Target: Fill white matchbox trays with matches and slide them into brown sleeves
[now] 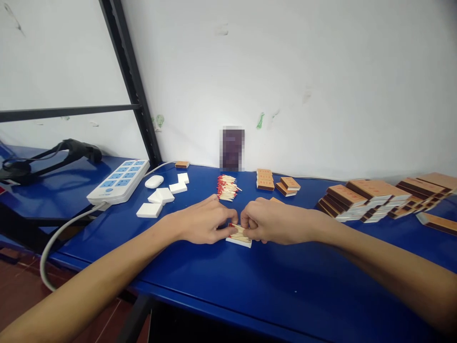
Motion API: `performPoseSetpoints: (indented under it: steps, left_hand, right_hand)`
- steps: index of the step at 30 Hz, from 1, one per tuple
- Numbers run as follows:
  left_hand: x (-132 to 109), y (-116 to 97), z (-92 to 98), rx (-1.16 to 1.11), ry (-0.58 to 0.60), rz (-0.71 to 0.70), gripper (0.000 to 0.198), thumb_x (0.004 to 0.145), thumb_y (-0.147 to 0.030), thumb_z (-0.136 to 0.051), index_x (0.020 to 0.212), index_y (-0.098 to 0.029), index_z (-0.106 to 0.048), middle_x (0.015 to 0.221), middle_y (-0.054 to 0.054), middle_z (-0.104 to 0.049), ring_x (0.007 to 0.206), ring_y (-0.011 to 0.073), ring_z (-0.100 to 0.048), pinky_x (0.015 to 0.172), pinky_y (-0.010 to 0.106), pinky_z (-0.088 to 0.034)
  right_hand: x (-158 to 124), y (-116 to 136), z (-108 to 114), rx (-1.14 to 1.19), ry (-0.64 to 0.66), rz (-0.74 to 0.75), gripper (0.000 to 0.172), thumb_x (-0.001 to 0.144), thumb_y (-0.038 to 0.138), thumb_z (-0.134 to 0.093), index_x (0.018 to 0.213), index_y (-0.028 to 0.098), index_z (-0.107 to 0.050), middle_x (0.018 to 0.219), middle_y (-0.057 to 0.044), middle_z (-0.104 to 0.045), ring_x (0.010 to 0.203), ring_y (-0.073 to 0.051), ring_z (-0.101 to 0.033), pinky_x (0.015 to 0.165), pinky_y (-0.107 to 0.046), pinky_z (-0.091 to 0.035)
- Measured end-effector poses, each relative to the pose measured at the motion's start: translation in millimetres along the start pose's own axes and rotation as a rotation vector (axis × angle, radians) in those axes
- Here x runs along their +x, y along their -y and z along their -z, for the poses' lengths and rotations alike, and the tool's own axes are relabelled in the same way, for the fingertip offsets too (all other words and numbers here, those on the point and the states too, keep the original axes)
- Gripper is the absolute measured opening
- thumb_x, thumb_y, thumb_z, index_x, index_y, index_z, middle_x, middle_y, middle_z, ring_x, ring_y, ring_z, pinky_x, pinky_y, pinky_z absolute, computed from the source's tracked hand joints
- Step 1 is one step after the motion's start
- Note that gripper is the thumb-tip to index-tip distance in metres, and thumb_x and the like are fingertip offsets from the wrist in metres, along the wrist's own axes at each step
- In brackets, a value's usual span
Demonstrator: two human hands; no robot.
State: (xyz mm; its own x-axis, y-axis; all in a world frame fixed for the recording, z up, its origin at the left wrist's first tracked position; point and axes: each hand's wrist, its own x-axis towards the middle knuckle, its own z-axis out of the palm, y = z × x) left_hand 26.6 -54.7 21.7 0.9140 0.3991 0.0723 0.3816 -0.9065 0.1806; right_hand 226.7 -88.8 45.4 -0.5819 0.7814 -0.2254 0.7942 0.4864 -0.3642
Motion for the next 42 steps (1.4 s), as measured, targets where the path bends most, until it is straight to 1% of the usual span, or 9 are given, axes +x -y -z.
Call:
performPoseSetpoints:
  steps: [4,8,11,16,21,30,33,37,42]
  left_hand:
    - [-0.7,4.5,1.0,-0.058,-0.043,0.007,0.011,0.09,-0.024,-0.046,0.089,-0.02,-0.056,0.063,-0.004,-0.054,0.056,0.0115,-0.046,0.061,0.027,-0.034]
    - [-2.3,9.6,1.3,-0.06,-0.093,-0.006,0.011,0.088,-0.024,-0.046,0.091,-0.018,-0.055,0.075,-0.001,-0.059,0.061,0.0123,-0.049,0.059,0.026,-0.035]
    - [-3.3,10.8,1.4,-0.028,-0.093,-0.003,0.015,0.089,-0.031,-0.048,0.088,-0.018,-0.055,0.075,0.0,-0.058,0.061,0.013,-0.048,0.058,0.026,-0.034]
    - [-3.0,9.9,0.3,0.014,-0.063,-0.011,0.031,0.085,-0.049,-0.055,0.085,-0.018,-0.056,0.075,0.0,-0.059,0.062,0.0132,-0.049,0.059,0.026,-0.035]
    - [-0.4,13.2,-4.4,0.007,-0.035,-0.008,0.031,0.094,-0.044,-0.043,0.084,-0.018,-0.057,0.075,0.0,-0.06,0.063,0.0131,-0.051,0.06,0.026,-0.035]
    - [2.0,16.2,-9.2,-0.007,-0.033,0.006,0.02,0.093,-0.031,-0.044,0.082,-0.018,-0.055,0.077,-0.001,-0.061,0.065,0.0128,-0.053,0.062,0.025,-0.036]
    - [1.5,16.1,-9.2,-0.004,-0.037,0.003,0.023,0.094,-0.033,-0.041,0.084,-0.018,-0.056,0.077,0.0,-0.062,0.066,0.0134,-0.053,0.062,0.026,-0.035]
    - [0.4,14.7,-8.4,0.005,-0.043,0.017,0.027,0.092,-0.041,-0.046,0.081,-0.018,-0.055,0.071,-0.001,-0.06,0.059,0.0124,-0.05,0.058,0.026,-0.033]
    - [1.8,13.8,-9.2,0.0,-0.044,0.027,0.026,0.091,-0.037,-0.047,0.075,-0.017,-0.054,0.065,-0.002,-0.057,0.056,0.0114,-0.048,0.057,0.026,-0.033]
  right_hand:
    - [-2.6,1.9,0.5,-0.091,-0.02,-0.003,0.02,0.08,0.021,-0.056,0.06,0.02,-0.055,0.049,0.003,-0.047,0.044,-0.009,-0.034,0.045,-0.028,-0.024]
    - [-3.9,1.6,2.7,-0.117,-0.066,-0.05,0.011,0.08,0.029,-0.06,0.072,0.021,-0.061,0.065,-0.001,-0.057,0.05,-0.011,-0.044,0.047,-0.027,-0.028]
    - [-3.4,0.2,3.7,-0.099,-0.094,-0.043,0.012,0.082,0.029,-0.059,0.074,0.021,-0.061,0.073,-0.003,-0.061,0.056,-0.013,-0.048,0.048,-0.027,-0.03]
    - [-0.4,-3.4,3.7,-0.047,-0.103,0.012,0.012,0.081,0.024,-0.056,0.072,0.02,-0.062,0.073,-0.003,-0.063,0.059,-0.013,-0.051,0.05,-0.026,-0.031]
    - [2.3,-6.2,2.8,-0.026,-0.056,0.004,0.012,0.082,0.026,-0.054,0.073,0.019,-0.059,0.07,-0.001,-0.062,0.056,-0.011,-0.049,0.049,-0.025,-0.03]
    - [4.4,-5.3,4.2,0.075,-0.027,0.061,0.012,0.08,0.023,-0.053,0.085,0.019,-0.064,0.074,-0.001,-0.067,0.062,-0.012,-0.056,0.053,-0.023,-0.038]
    - [5.6,-7.2,5.0,0.129,0.008,0.077,0.015,0.08,0.018,-0.05,0.082,0.018,-0.064,0.07,0.0,-0.067,0.061,-0.012,-0.058,0.053,-0.023,-0.039]
    - [7.7,-9.9,3.1,0.142,-0.001,0.087,0.018,0.079,0.019,-0.053,0.091,0.018,-0.066,0.074,-0.001,-0.069,0.061,-0.012,-0.06,0.053,-0.023,-0.041]
    - [7.3,-7.7,1.5,0.116,-0.027,0.084,0.019,0.08,0.02,-0.054,0.092,0.017,-0.067,0.071,-0.001,-0.069,0.058,-0.011,-0.058,0.052,-0.023,-0.04]
